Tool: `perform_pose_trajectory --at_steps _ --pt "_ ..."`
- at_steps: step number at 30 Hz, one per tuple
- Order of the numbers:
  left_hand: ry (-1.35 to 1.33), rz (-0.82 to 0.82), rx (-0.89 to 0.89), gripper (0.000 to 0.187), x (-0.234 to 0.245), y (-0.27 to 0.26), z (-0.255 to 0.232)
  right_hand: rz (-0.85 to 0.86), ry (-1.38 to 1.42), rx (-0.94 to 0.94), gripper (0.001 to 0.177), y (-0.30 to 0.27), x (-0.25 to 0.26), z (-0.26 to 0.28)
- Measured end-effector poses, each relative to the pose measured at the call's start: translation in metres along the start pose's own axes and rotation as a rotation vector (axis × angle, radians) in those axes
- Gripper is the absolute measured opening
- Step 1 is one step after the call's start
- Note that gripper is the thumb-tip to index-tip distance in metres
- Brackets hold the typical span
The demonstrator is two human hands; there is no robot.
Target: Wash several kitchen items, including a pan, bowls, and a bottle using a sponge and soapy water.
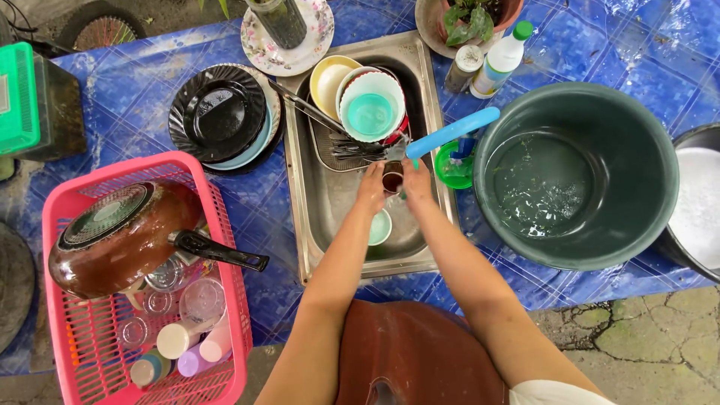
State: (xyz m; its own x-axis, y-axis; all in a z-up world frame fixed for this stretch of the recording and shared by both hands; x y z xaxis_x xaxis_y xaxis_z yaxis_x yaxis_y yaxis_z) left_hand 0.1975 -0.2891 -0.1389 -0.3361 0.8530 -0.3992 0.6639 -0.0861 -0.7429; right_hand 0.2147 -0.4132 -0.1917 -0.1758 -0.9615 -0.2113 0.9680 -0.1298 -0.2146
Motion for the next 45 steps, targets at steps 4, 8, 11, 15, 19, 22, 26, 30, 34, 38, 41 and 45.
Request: perform_pose_trajectory --at_steps 4,8,11,15,19,22,26,30,34,38,41,45 --pt "-0.071 -0.178 -0.387 0.03 0.003 0.049 0.057 -0.151 -0.535 0.184 0.032 -0.018 -0.023 0.036" --pt "-0.043 -0.103 -0.415 0.032 0.009 0.045 0.055 0.002 -0.354 0.062 0.037 -0.032 -0.026 0.039" --pt "-0.278 0.102 -0.012 0.034 0.02 0.051 0.021 0.182 -0.531 0.558 0.031 -0.05 -0.025 0.067" --pt "-0.141 0.172 0.279 0.03 0.02 0.069 0.014 0.414 -0.882 1.223 0.023 -0.047 -0.006 0.058" --pt "-0.319 0.325 0.129 0.03 -0.012 0.04 0.028 0.263 -0.95 0.853 0.028 -0.019 -0.013 0.019" --pt "-0.011 -0.072 -0.543 0.028 -0.014 0.026 0.049 0.0 -0.453 0.234 0.034 -0.014 -0.023 0.01" --pt "-0.148 0.203 -0.168 0.031 0.006 0.024 0.014 0.108 -0.486 0.527 0.033 -0.05 -0.021 0.048" --pt "-0.102 0.295 0.26 0.031 0.028 0.056 0.016 0.449 -0.973 1.146 0.034 -0.052 -0.008 0.044" --pt "-0.312 0.223 0.056 0.028 0.01 0.026 0.043 0.236 -0.896 0.756 0.036 -0.061 -0.037 0.063" --pt "-0.144 0.103 -0.456 0.031 0.033 0.018 0.065 0.028 -0.63 0.305 0.037 -0.073 -0.051 0.045" --pt "-0.276 0.237 -0.153 0.034 0.059 0.018 0.046 0.213 -0.693 0.686 0.036 -0.092 -0.039 0.047" --pt "-0.224 0.197 0.204 0.029 0.08 0.023 0.042 0.569 -0.925 1.102 0.031 -0.088 -0.025 0.013"
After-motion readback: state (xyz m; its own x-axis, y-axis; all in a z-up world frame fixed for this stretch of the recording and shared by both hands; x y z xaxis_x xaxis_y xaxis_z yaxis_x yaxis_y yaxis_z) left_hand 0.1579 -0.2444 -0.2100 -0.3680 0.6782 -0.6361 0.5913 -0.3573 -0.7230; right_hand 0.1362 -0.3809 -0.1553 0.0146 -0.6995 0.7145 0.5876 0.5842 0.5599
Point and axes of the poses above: each hand's wrist, its own y-axis towards the middle knuckle, its own x-axis out of the back of the hand, z = x × y, the point moved 1 cm from there along y, towards the middle knuckle, and after that the axes turned 10 degrees about x, right-handed, at the moved point
